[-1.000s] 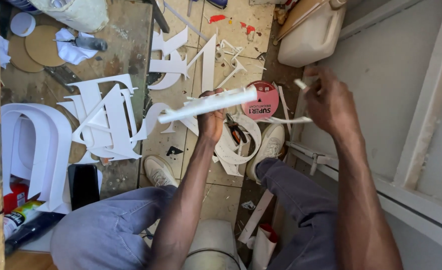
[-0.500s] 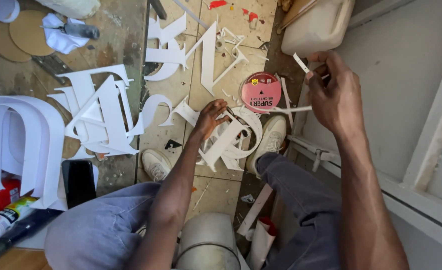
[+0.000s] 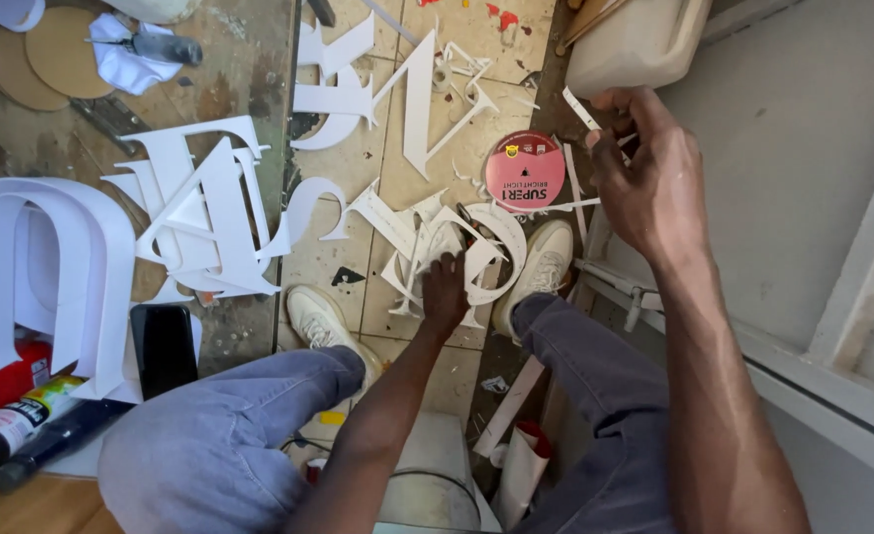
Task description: Assembling 3D sign letters by applying adhesive strips and joining plastic components.
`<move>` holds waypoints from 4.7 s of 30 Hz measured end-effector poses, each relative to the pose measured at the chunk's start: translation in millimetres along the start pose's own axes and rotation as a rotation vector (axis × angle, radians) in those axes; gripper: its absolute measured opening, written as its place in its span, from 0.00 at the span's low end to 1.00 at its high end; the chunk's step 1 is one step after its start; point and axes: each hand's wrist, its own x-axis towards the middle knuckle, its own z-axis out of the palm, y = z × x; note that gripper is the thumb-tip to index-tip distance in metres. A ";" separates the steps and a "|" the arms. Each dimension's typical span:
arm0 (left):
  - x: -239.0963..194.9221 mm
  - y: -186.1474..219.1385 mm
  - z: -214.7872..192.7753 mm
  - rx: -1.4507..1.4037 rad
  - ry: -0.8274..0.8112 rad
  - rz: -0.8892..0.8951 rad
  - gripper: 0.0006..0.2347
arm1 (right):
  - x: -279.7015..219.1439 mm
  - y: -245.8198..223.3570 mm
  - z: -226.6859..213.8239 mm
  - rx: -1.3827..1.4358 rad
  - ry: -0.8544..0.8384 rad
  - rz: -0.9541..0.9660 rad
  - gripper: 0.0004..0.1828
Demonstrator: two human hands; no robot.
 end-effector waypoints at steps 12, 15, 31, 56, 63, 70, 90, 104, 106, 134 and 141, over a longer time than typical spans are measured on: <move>23.3 -3.2 -138.4 -0.860 0.294 -0.596 0.26 | 5.0 13.0 -2.2 -0.011 0.064 -0.055 0.13; 30.5 -27.4 -159.4 -1.040 0.418 -0.631 0.18 | 8.0 16.3 2.6 0.039 0.014 -0.062 0.13; 59.5 -117.0 -21.0 -0.730 0.256 -0.701 0.13 | 27.0 56.0 63.7 0.230 -0.044 -0.137 0.13; 252.8 -47.9 -106.7 -1.060 0.083 -0.304 0.36 | 18.2 47.1 19.3 0.241 -0.020 0.134 0.07; 137.0 4.6 -293.0 -0.984 0.036 0.131 0.33 | -17.3 49.3 -18.5 0.466 0.206 0.141 0.08; 55.7 22.3 -407.6 -0.687 -0.089 0.209 0.34 | -33.0 18.0 11.8 0.748 0.234 0.117 0.06; 74.6 -21.7 -378.7 -1.030 0.260 -0.074 0.13 | -16.0 -30.0 61.7 0.760 0.466 0.103 0.05; 89.0 -28.2 -399.8 -1.530 0.205 -0.102 0.16 | -23.0 -7.2 41.6 0.610 0.312 -0.077 0.06; 91.7 -26.0 -409.8 -1.561 0.223 -0.093 0.17 | -25.6 -25.3 36.6 0.696 0.226 -0.091 0.06; 80.1 -4.2 -459.1 -1.067 0.250 -0.270 0.10 | -44.9 -63.2 101.6 0.975 -0.257 -0.039 0.25; 94.7 -14.1 -413.7 -1.653 0.119 -0.035 0.11 | -42.8 -55.0 117.1 0.998 -0.240 0.005 0.16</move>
